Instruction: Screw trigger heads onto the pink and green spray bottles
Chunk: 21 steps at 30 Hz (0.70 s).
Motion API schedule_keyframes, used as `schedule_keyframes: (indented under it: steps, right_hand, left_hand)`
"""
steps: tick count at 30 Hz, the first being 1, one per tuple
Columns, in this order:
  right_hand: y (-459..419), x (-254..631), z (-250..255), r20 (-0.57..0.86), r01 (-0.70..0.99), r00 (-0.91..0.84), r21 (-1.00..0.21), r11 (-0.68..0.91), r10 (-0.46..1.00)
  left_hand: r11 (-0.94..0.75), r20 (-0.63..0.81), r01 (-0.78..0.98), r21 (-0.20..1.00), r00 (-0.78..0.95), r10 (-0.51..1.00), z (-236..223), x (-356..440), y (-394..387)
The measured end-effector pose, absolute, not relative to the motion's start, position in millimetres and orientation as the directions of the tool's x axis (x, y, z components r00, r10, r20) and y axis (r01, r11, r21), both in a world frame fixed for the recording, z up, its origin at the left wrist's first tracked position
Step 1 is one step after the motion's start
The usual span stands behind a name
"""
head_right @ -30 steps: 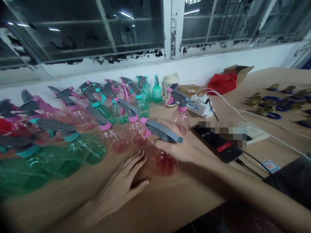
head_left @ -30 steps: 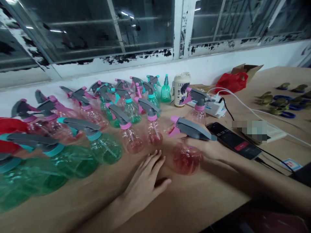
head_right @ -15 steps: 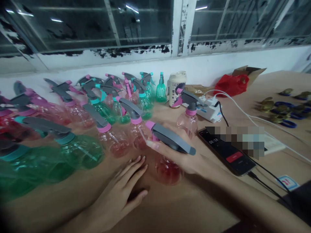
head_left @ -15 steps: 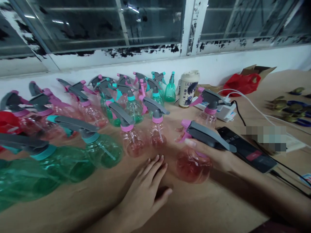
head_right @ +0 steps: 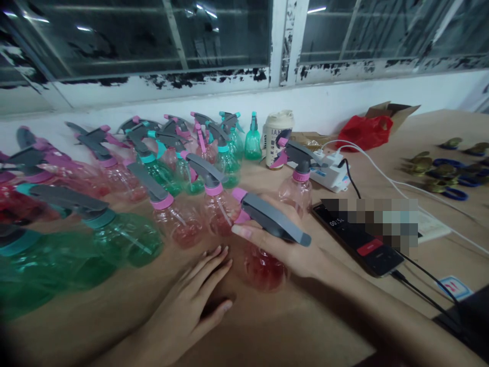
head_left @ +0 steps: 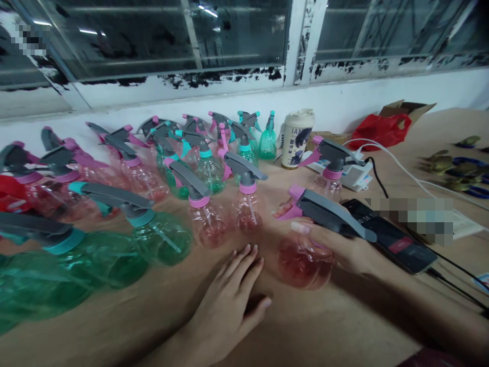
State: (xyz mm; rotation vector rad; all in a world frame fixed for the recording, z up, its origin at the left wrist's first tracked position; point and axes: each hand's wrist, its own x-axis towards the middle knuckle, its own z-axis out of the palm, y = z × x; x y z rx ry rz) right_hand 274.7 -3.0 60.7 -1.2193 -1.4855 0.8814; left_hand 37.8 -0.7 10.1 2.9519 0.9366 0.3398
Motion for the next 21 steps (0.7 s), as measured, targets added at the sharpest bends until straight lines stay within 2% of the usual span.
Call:
schedule_keyframes:
  steps: [3,11,16,21]
  right_hand:
    - [-4.5,275.3,57.9,0.203,0.254,-0.064,-0.944,0.213,0.977]
    - [-4.5,270.9,67.5,0.347,0.316,-0.001,-0.889,0.33,0.938]
    - [-6.6,272.3,68.8,0.346,0.392,-0.009,-0.862,0.321,0.938]
    - [-9.6,269.1,73.3,0.366,0.348,0.03,-0.876,0.334,0.93]
  left_hand:
    - [-0.821,0.189,0.562,0.096,0.8,0.57,9.5,37.9,-0.3]
    - [-0.819,0.175,0.563,0.112,0.8,0.574,11.4,38.4,-0.5]
    - [-0.815,0.165,0.571,0.096,0.799,0.579,11.9,39.4,-1.5]
    - [-0.816,0.155,0.57,0.097,0.801,0.578,11.4,39.5,-0.9]
